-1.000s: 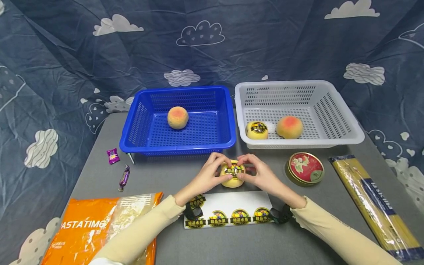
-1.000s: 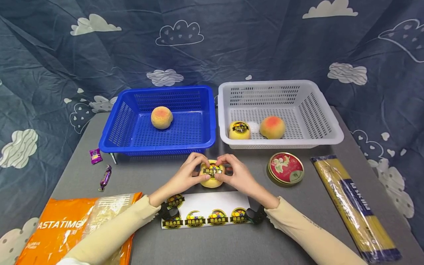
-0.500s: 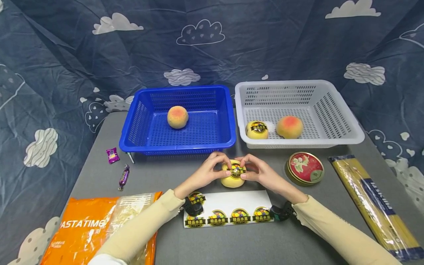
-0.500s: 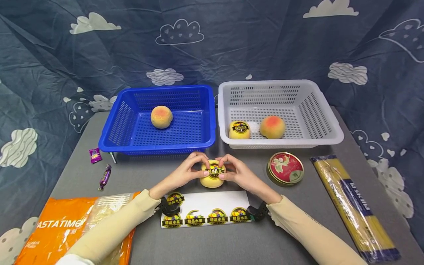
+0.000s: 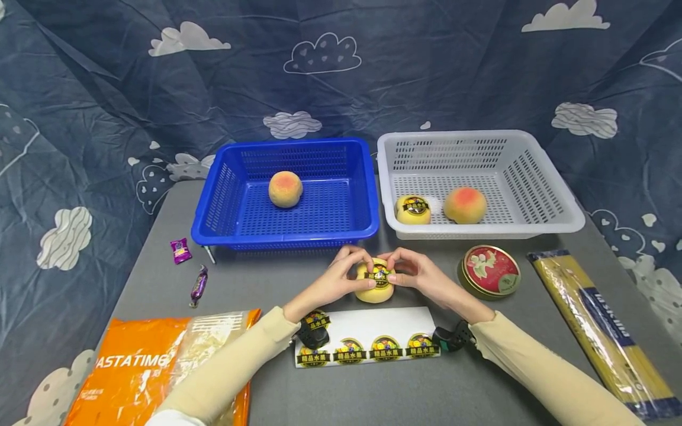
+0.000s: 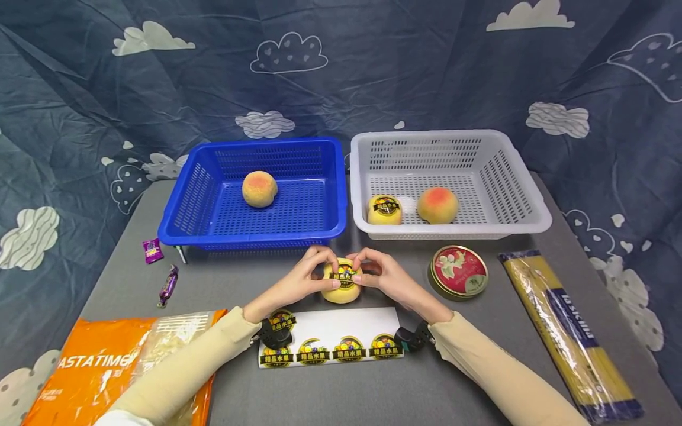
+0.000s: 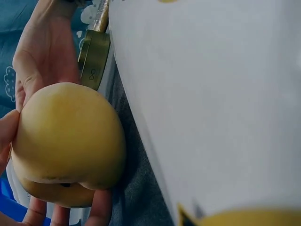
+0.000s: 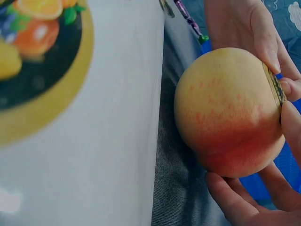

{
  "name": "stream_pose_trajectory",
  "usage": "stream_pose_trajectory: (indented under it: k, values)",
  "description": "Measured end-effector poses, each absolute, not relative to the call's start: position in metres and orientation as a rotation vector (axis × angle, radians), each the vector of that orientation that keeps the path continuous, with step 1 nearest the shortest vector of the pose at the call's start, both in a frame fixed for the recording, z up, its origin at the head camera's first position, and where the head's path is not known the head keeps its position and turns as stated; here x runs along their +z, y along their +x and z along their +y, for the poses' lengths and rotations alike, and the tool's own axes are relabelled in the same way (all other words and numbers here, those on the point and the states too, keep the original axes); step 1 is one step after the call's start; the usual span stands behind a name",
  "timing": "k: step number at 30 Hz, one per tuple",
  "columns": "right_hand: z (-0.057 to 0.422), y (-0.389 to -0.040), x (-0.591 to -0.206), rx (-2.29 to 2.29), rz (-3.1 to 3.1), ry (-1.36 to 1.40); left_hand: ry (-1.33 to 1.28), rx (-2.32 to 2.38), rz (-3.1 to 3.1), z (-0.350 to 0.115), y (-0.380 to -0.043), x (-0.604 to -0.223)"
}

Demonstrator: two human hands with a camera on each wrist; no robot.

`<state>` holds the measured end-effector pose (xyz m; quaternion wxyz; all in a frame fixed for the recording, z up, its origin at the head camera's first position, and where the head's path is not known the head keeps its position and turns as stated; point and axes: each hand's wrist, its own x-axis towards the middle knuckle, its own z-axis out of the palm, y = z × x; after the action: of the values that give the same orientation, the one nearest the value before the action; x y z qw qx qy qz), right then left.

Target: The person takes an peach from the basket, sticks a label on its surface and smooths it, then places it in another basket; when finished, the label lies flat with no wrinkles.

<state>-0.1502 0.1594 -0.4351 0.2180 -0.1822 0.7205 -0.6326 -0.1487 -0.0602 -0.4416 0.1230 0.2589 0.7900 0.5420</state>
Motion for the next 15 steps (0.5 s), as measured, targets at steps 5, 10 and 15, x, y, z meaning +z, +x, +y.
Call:
stream_pose_trajectory:
  k: [5,10,15]
  values:
    - [0.161,-0.150,-0.437,-1.789,1.963,-0.482,0.785,1.583,2.282,-0.062,-0.152,-0.443]
    - [0.161,-0.152,-0.437,-1.802,1.911,-0.484,0.778,1.629,2.216,-0.065,-0.152,-0.441]
    - [0.158,-0.155,-0.437,-1.808,1.908,-0.439,0.731,1.679,2.118,-0.065,-0.144,-0.423]
